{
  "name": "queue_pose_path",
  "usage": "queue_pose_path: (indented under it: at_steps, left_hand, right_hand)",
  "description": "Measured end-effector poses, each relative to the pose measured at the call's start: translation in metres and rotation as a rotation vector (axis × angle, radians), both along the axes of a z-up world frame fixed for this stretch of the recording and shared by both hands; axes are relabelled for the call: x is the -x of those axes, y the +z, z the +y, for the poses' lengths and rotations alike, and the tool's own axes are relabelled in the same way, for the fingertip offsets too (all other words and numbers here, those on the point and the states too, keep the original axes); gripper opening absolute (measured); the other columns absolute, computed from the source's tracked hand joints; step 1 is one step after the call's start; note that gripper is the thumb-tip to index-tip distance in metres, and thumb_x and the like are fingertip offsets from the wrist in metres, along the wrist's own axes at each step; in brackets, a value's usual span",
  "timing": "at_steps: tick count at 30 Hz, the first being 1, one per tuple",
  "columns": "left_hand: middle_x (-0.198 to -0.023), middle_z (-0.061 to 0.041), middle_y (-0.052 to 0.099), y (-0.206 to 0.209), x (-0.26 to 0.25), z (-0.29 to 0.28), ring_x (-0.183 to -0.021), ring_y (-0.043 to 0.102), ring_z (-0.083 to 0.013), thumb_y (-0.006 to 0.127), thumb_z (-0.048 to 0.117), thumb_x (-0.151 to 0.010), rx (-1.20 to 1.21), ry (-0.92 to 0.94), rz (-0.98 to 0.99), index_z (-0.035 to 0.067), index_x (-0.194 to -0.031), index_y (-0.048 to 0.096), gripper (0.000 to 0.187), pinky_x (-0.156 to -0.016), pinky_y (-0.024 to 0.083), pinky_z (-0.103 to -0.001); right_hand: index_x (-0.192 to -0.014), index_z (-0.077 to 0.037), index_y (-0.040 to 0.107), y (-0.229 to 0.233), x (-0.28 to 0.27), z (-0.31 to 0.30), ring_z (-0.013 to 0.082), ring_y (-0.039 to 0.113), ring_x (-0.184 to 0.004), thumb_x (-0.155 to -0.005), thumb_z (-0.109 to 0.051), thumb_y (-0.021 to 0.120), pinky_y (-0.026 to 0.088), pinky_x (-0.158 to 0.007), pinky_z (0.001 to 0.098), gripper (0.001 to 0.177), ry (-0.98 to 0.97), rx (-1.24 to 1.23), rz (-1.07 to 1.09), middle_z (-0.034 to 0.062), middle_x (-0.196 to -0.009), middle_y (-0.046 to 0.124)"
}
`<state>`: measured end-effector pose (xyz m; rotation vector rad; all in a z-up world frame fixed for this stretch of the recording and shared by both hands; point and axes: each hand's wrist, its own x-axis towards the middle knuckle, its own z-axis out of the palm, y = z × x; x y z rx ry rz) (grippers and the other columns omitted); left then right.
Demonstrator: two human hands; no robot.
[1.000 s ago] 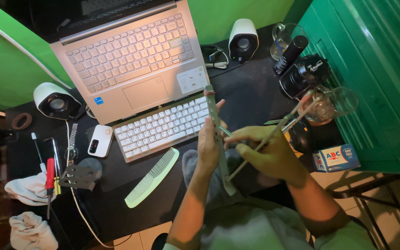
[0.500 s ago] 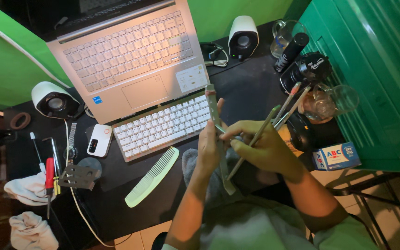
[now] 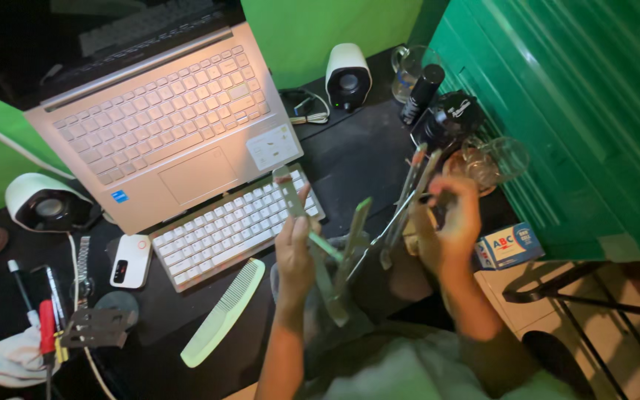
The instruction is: The person assembles a silver metal laptop stand on a desk, then places a laptop on it. They then move the laptop to a bed and return to the desk to assemble a black plastic laptop cooling stand with fans, using a screwdriver to secure the components.
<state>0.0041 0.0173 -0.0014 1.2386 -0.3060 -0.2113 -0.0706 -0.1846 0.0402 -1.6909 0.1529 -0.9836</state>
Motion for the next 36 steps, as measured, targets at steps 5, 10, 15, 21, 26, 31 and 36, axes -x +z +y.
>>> queue_pose_path:
  at_steps: [5, 10, 15, 21, 26, 31, 36]
  left_hand:
    - [-0.077, 0.004, 0.045, -0.001, 0.007, 0.002, -0.065, 0.041, -0.0039, 0.040, 0.030, -0.108, -0.042, -0.013, 0.010, -0.001, -0.157, 0.043, 0.058, -0.058, 0.036, -0.021]
    - [-0.081, 0.001, 0.053, -0.011, 0.019, 0.022, -0.072, 0.046, -0.0045, 0.045, 0.029, -0.108, -0.111, -0.025, -0.004, -0.003, -0.155, 0.046, 0.057, -0.066, 0.040, -0.020]
    - [-0.089, -0.006, 0.064, -0.034, 0.024, 0.057, -0.073, 0.054, -0.0141, 0.040, 0.041, -0.105, 0.103, -0.262, 0.126, -0.001, -0.148, 0.051, 0.060, -0.066, 0.045, -0.027]
    - [-0.093, -0.010, 0.063, -0.041, 0.014, 0.036, -0.082, 0.063, -0.0247, 0.025, 0.064, -0.109, 0.646, -0.427, 0.119, 0.005, -0.123, 0.069, 0.075, -0.074, 0.056, -0.037]
    - [-0.107, -0.006, 0.057, -0.027, -0.009, -0.020, -0.098, 0.060, -0.0168, 0.059, 0.043, -0.102, 0.205, -0.368, 0.096, 0.008, -0.131, 0.060, 0.046, -0.087, 0.055, -0.034]
    - [-0.106, -0.004, 0.056, -0.020, -0.007, -0.054, -0.100, 0.058, -0.0129, 0.058, 0.036, -0.112, 0.180, -0.182, -0.278, 0.004, -0.120, 0.069, 0.035, -0.085, 0.052, -0.028]
    - [-0.102, -0.004, 0.060, -0.022, -0.011, -0.061, -0.097, 0.059, -0.0128, 0.053, 0.036, -0.117, 0.721, -0.251, -0.055, 0.006, -0.113, 0.062, 0.032, -0.090, 0.049, -0.027]
  right_hand:
    - [-0.099, -0.006, 0.062, -0.042, -0.005, -0.020, 0.0055, 0.052, -0.078, -0.092, -0.008, 0.072, 0.043, -0.071, 0.0213, 0.013, 0.076, -0.255, 0.318, -0.0049, -0.086, 0.054]
    - [-0.096, -0.001, 0.063, -0.050, -0.002, -0.006, 0.0040, 0.048, -0.077, -0.098, -0.007, 0.072, 0.040, -0.069, 0.0203, 0.011, 0.033, -0.133, 0.124, -0.0057, -0.088, 0.051]
    - [-0.103, 0.003, 0.071, -0.043, 0.000, 0.005, 0.0034, 0.045, -0.071, -0.095, -0.008, 0.071, 0.036, -0.065, 0.0202, 0.014, -0.024, -0.012, 0.190, -0.0054, -0.081, 0.054]
    - [-0.108, 0.002, 0.071, -0.046, -0.006, 0.018, 0.0017, 0.052, -0.073, -0.096, -0.010, 0.072, 0.041, -0.065, 0.0187, 0.018, 0.210, -0.222, 0.104, -0.0063, -0.084, 0.059]
    - [-0.113, 0.001, 0.071, -0.037, -0.008, 0.027, 0.0023, 0.052, -0.077, -0.095, -0.011, 0.074, 0.043, -0.070, 0.0201, 0.022, 0.307, -0.085, 0.118, -0.0058, -0.087, 0.059]
    - [-0.110, 0.000, 0.073, -0.027, -0.005, 0.038, 0.0042, 0.052, -0.076, -0.092, -0.011, 0.075, 0.042, -0.066, 0.0210, 0.020, 0.246, -0.030, 0.143, -0.0048, -0.085, 0.060]
    - [-0.114, -0.001, 0.073, -0.029, -0.004, 0.044, 0.0056, 0.048, -0.076, -0.092, -0.008, 0.075, 0.039, -0.067, 0.0222, 0.023, 0.183, 0.023, 0.137, -0.0045, -0.082, 0.054]
